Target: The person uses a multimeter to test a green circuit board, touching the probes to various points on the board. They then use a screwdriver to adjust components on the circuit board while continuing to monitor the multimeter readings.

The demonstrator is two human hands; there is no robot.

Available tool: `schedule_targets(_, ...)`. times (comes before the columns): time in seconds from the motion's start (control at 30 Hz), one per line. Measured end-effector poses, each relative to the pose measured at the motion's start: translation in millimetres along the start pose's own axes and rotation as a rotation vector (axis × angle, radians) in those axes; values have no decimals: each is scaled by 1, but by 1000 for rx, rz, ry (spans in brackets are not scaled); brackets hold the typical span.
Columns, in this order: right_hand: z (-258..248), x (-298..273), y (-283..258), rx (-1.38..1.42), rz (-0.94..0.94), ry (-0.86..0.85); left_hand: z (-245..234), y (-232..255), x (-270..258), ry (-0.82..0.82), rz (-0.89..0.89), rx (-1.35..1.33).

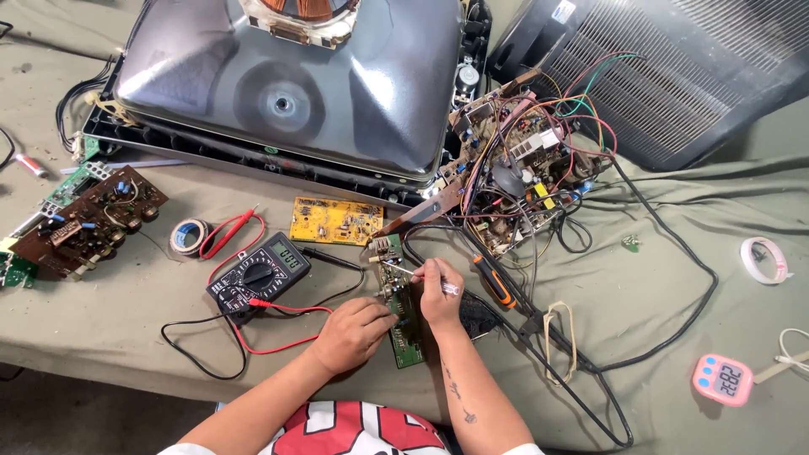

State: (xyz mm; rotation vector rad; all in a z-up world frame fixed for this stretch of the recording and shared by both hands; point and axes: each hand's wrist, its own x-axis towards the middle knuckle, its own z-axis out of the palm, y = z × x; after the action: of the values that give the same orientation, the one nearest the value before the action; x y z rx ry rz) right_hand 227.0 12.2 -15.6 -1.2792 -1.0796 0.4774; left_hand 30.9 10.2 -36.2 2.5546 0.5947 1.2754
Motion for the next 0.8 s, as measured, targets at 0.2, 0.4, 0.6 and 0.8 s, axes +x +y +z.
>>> schedule_targets(0.2, -1, -2, -20, -35, 72, -88, -23, 5, 17, -194, 45, -100)
schedule_targets(0.4, -1, -2, -16, -41, 84, -98, -23, 4, 17, -208, 30, -89)
schedule_targets(0.6, -2, 0, -14, -44, 82, -109, -5, -7, -5, -235, -75, -54)
schedule_targets(0.8, -2, 2, -20, -62, 93, -122, -8, -3, 1, -254, -92, -37)
